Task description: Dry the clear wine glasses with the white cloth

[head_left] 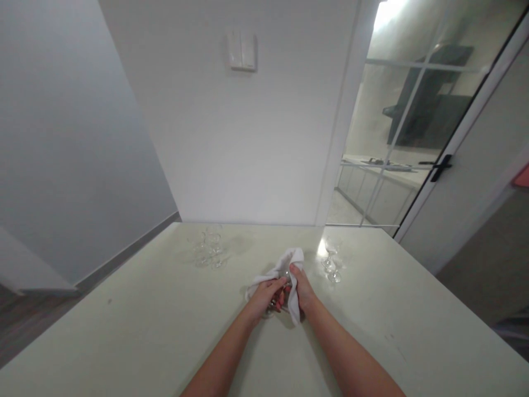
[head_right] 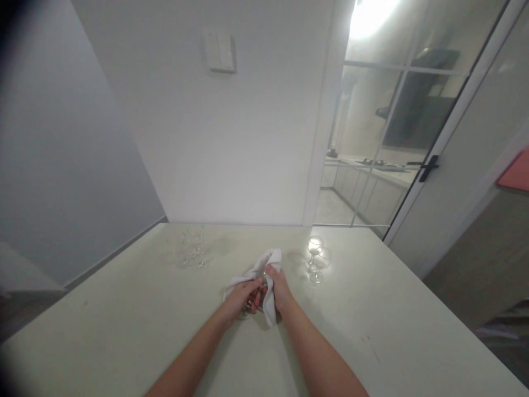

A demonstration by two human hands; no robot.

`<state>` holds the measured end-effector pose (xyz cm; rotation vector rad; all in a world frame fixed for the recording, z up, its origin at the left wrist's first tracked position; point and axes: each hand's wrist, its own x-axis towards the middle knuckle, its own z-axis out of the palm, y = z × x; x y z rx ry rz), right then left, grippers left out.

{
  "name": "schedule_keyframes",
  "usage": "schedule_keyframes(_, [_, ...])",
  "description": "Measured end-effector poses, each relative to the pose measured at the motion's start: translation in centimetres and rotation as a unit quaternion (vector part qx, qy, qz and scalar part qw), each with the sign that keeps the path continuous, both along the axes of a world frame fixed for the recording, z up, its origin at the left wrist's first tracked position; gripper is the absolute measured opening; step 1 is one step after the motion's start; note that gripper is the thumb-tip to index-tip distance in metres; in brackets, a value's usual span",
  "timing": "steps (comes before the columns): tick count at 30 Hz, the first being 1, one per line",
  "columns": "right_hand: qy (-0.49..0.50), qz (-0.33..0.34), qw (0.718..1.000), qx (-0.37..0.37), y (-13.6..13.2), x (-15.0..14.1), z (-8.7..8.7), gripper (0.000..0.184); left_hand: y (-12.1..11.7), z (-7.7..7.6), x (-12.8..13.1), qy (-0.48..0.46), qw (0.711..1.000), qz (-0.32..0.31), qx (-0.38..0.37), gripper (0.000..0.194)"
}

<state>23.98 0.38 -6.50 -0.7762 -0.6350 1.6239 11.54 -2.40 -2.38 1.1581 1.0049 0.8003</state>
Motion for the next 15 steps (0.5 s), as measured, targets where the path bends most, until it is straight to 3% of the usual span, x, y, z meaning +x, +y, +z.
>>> schedule_keyframes(6, [0.009, 0.028, 1.000, 0.001, -0.13, -0.11, -0.17, 0.037, 0.43, -0.46, -0.22, -0.006, 1.000, -0.013, -0.021, 0.055])
schedule_keyframes(15, [0.014, -0.003, 1.000, -0.001, -0.45, -0.14, 0.67, 0.038, 0.56, -0.70, 0.00, -0.002, 1.000, -0.022, -0.009, 0.054])
